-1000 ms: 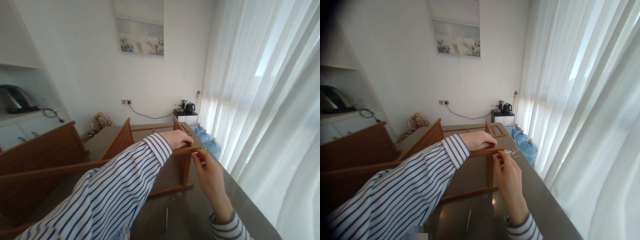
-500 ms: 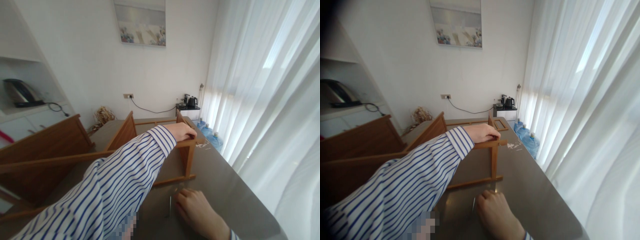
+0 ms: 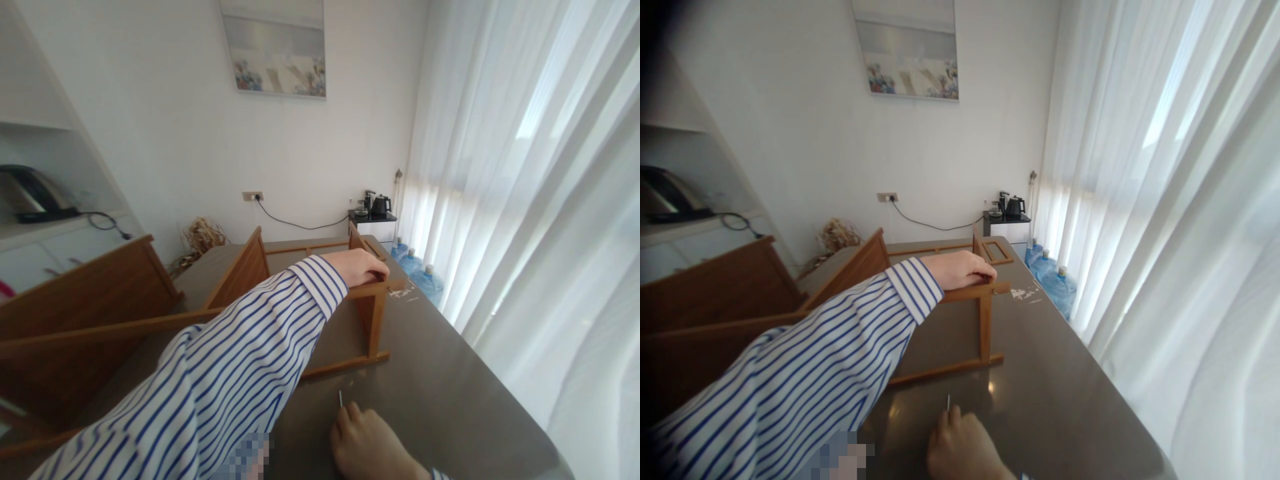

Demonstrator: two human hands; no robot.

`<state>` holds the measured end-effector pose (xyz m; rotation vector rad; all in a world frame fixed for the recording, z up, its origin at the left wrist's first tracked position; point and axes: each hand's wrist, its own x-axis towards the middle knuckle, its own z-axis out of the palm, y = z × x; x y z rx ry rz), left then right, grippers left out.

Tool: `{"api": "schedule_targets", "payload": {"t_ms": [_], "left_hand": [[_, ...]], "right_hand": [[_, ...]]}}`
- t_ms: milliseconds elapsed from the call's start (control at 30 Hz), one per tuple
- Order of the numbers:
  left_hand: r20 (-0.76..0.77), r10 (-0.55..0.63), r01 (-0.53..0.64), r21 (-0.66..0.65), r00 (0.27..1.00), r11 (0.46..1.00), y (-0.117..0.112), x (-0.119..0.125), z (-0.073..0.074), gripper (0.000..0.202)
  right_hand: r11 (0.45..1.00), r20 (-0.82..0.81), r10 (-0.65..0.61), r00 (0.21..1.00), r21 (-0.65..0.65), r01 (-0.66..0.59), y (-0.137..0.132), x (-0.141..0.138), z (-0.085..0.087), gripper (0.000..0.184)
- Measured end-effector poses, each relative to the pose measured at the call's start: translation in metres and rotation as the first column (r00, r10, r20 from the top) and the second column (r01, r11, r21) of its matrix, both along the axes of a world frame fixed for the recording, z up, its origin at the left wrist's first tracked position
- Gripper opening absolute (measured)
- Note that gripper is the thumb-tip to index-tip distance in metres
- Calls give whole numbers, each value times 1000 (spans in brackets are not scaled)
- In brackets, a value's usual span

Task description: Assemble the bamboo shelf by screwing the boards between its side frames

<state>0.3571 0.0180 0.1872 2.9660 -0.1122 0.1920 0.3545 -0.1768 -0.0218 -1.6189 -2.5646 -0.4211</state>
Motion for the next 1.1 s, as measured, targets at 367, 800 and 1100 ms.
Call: {"api": "schedule_targets", "payload": {"t_ms": [367,800,1100], "left_hand": [[15,17,-17,-3,1000,1000,-5,-2,3,18],[22,13,-12,-20,1000,1000,-1,-1,0,19],[6,19,-19,-30,1000,999,-1,0,0,20]], "right_hand": [[993,-132,-121,984,-33,117,-7,35,26,8],[848,-709,-112,697,297,438,-25,102,85,10],[575,-603,-67,795,628,525,-8,96,113,10]]}}
